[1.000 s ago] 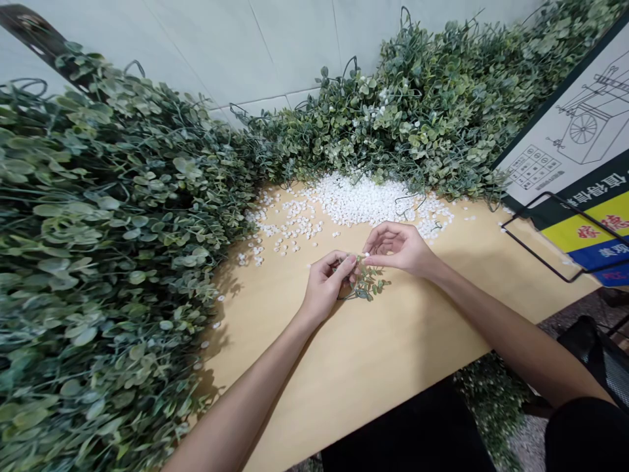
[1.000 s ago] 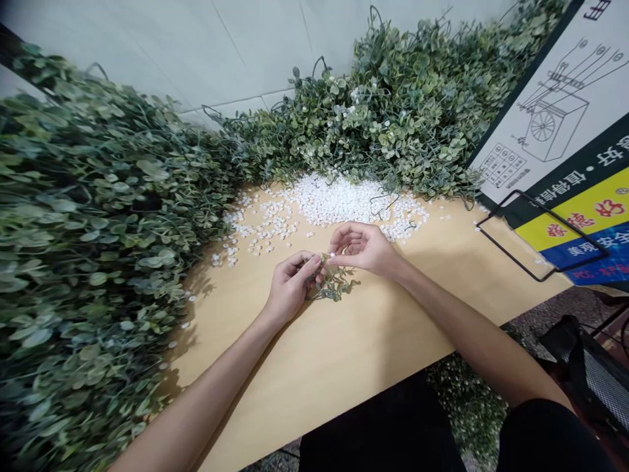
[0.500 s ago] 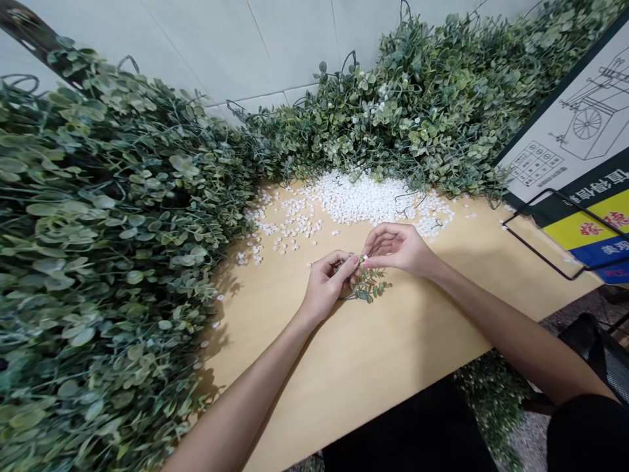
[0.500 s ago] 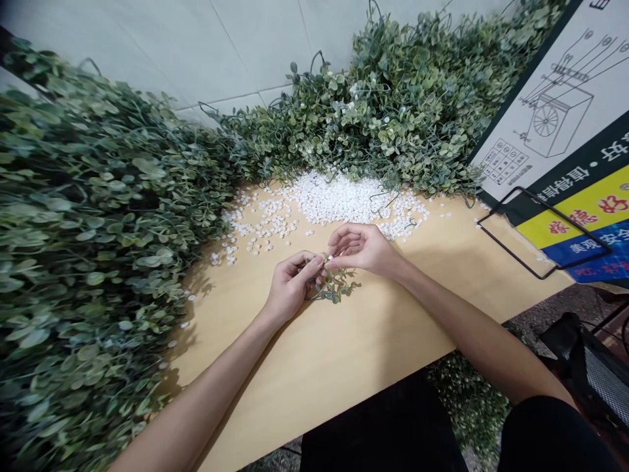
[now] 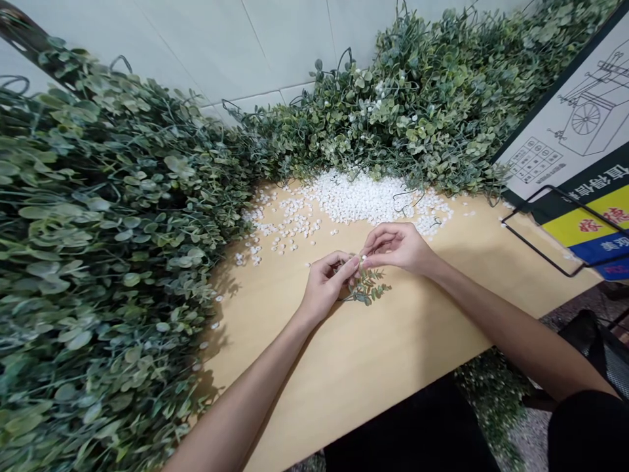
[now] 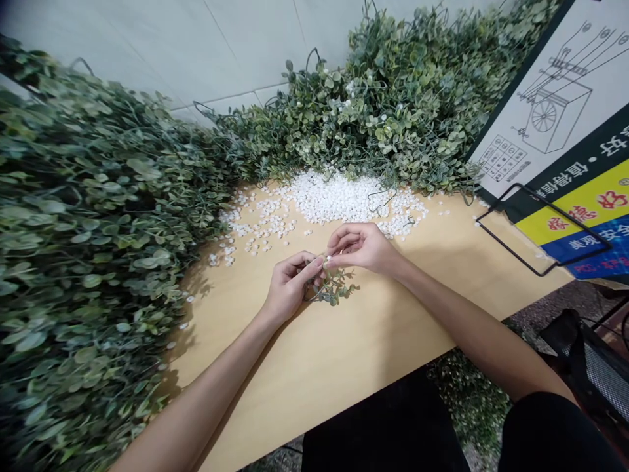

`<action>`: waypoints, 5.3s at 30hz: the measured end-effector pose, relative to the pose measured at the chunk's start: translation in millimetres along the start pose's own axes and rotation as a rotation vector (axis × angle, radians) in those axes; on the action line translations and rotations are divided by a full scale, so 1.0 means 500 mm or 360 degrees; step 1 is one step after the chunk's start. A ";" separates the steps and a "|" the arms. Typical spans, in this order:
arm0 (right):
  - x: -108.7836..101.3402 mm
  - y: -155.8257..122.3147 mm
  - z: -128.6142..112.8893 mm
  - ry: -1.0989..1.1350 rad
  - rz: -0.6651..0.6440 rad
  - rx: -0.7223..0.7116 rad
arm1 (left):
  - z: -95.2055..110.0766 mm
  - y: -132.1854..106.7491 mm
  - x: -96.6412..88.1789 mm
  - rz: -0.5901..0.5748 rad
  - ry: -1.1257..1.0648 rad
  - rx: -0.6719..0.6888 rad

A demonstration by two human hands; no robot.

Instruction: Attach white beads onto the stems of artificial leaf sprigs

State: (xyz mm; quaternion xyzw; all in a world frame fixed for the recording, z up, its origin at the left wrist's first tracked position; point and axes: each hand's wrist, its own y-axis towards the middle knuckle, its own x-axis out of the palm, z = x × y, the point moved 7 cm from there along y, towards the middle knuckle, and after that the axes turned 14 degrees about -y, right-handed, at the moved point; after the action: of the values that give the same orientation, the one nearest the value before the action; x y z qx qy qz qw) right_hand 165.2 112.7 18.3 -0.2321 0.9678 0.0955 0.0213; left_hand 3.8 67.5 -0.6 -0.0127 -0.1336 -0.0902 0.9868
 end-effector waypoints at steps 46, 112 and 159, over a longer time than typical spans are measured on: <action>0.010 -0.007 -0.003 0.0022 0.0282 -0.0170 | -0.012 0.000 -0.008 -0.0037 -0.0196 -0.0049; 0.015 -0.008 -0.001 -0.0085 -0.0095 -0.0168 | -0.002 -0.006 0.004 -0.0074 0.0002 -0.0099; -0.029 0.009 -0.005 -0.0001 0.0135 -0.0089 | -0.005 0.006 -0.023 0.0257 -0.0137 0.0146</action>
State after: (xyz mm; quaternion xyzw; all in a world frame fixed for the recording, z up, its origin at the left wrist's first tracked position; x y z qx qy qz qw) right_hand 175.7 122.7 22.9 -0.1913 0.9737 0.1233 0.0112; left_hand -5.7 72.0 -6.2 0.0178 -0.1783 -0.0034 0.9838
